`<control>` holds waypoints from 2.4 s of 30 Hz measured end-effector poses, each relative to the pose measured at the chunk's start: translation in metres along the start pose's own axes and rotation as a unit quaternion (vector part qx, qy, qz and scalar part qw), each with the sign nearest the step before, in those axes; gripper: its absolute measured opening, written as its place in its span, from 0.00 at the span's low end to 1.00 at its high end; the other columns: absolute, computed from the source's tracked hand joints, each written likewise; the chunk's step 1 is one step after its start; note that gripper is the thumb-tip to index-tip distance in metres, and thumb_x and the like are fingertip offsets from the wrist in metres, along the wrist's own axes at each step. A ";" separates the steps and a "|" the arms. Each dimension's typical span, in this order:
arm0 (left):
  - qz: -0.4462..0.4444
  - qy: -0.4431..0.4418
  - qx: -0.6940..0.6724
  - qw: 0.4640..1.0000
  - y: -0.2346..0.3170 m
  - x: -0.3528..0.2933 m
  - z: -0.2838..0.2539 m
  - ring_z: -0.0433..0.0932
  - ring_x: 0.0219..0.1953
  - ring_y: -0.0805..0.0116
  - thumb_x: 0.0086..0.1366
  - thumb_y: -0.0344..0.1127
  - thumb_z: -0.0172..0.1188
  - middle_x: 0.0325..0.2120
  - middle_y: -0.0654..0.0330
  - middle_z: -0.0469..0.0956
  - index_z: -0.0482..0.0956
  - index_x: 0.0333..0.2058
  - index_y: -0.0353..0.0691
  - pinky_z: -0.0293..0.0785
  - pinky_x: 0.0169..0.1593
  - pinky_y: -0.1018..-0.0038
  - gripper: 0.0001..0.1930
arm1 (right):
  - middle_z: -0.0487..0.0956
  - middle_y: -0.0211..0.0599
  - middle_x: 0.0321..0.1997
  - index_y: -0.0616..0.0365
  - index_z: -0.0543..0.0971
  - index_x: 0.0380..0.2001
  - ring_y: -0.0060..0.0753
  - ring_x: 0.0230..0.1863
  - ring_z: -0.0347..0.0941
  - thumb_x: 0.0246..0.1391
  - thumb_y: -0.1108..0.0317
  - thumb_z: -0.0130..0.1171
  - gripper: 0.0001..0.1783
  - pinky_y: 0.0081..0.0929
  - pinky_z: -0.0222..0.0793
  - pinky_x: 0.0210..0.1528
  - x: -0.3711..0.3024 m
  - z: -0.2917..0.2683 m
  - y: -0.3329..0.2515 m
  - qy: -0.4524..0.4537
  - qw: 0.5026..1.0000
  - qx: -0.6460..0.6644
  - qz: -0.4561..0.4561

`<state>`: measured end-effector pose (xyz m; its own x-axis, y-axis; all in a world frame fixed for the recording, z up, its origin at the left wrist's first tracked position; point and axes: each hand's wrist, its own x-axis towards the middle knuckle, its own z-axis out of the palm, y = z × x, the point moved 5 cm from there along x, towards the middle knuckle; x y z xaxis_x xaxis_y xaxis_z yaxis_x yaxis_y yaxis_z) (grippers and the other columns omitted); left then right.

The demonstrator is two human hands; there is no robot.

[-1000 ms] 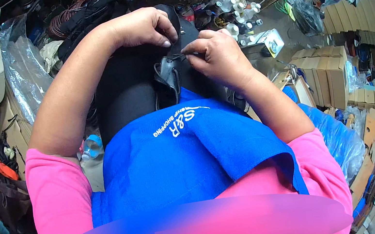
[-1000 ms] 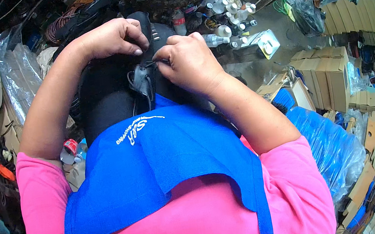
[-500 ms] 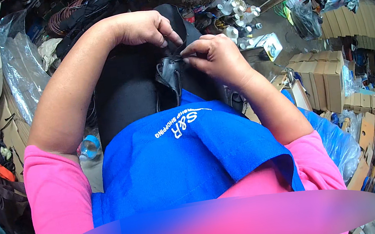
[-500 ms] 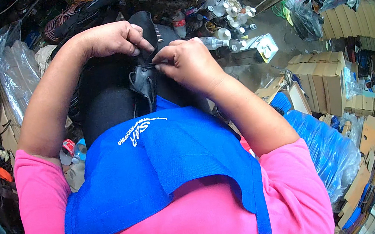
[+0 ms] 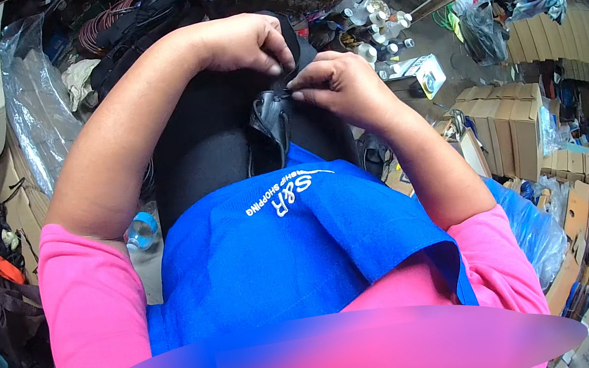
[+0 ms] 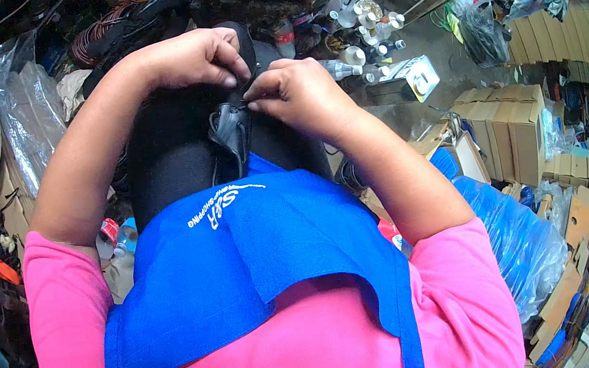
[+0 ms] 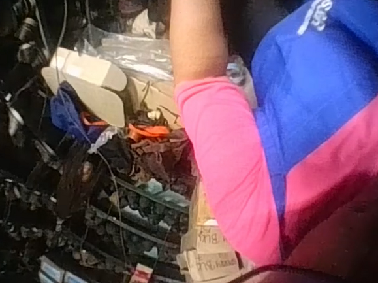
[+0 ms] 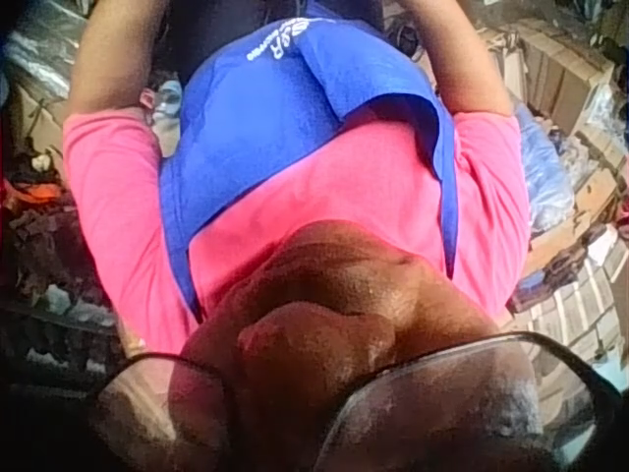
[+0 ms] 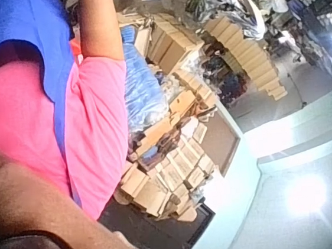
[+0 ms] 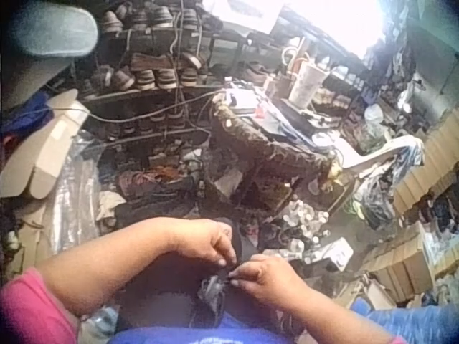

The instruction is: Manually stitching components of a black shoe and using scissors to trim excess thread.

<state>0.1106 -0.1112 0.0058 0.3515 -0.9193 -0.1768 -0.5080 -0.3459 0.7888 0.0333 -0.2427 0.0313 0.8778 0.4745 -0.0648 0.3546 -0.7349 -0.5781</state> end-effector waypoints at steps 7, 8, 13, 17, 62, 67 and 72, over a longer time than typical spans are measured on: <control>0.017 0.051 0.022 0.998 -0.003 -0.003 0.006 0.71 0.42 0.62 0.41 0.28 0.71 0.34 0.60 0.69 0.83 0.43 0.46 0.68 0.48 0.69 0.24 | 0.74 0.32 0.28 0.44 0.85 0.40 0.30 0.35 0.72 0.47 0.68 0.65 0.14 0.26 0.68 0.41 -0.009 0.006 0.035 -0.072 0.980 0.168 0.076; 0.024 0.055 0.020 0.998 -0.003 -0.003 0.006 0.71 0.41 0.61 0.41 0.27 0.71 0.33 0.60 0.69 0.83 0.42 0.46 0.68 0.48 0.69 0.24 | 0.73 0.31 0.28 0.44 0.85 0.41 0.28 0.35 0.71 0.48 0.68 0.64 0.14 0.25 0.67 0.42 -0.009 0.007 0.036 -0.082 0.976 0.188 0.078; 0.025 0.068 0.018 0.997 -0.002 -0.004 0.007 0.71 0.40 0.62 0.41 0.27 0.71 0.32 0.60 0.70 0.83 0.42 0.47 0.68 0.47 0.70 0.24 | 0.72 0.28 0.29 0.45 0.84 0.43 0.25 0.36 0.68 0.50 0.69 0.63 0.15 0.24 0.66 0.44 -0.009 0.012 0.048 -0.109 0.966 0.226 0.067; 0.023 0.081 0.005 0.996 -0.005 -0.007 0.008 0.70 0.40 0.62 0.42 0.27 0.71 0.32 0.60 0.70 0.83 0.43 0.47 0.68 0.47 0.70 0.24 | 0.72 0.27 0.31 0.46 0.83 0.44 0.23 0.37 0.68 0.50 0.70 0.63 0.16 0.22 0.64 0.45 -0.010 0.016 0.052 -0.114 0.955 0.263 0.070; -0.240 0.401 0.148 0.872 -0.046 -0.155 -0.024 0.73 0.37 0.54 0.58 0.30 0.59 0.31 0.54 0.71 0.74 0.31 0.35 0.69 0.43 0.67 0.06 | 0.66 0.35 0.25 0.48 0.81 0.43 0.39 0.31 0.65 0.44 0.76 0.61 0.20 0.34 0.62 0.37 -0.034 0.021 -0.005 0.090 0.995 -0.026 -0.041; -0.221 0.395 0.198 0.870 -0.055 -0.174 -0.013 0.74 0.40 0.50 0.59 0.23 0.50 0.39 0.48 0.71 0.77 0.35 0.35 0.71 0.46 0.64 0.08 | 0.66 0.34 0.26 0.49 0.77 0.49 0.39 0.32 0.66 0.40 0.76 0.60 0.27 0.36 0.59 0.43 -0.042 0.028 -0.019 0.095 0.988 -0.101 -0.062; -0.176 0.436 0.028 0.882 0.034 -0.140 0.018 0.76 0.34 0.61 0.53 0.18 0.57 0.31 0.54 0.74 0.81 0.38 0.39 0.74 0.40 0.70 0.14 | 0.66 0.33 0.26 0.49 0.77 0.50 0.37 0.33 0.67 0.41 0.75 0.59 0.27 0.38 0.58 0.46 -0.043 0.032 -0.022 0.105 0.980 -0.153 -0.076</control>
<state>0.0296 0.0023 0.0469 0.9539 -0.2684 0.1346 -0.2767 -0.6118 0.7411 -0.0226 -0.2314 0.0207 0.8426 0.5034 0.1915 0.5386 -0.7891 -0.2954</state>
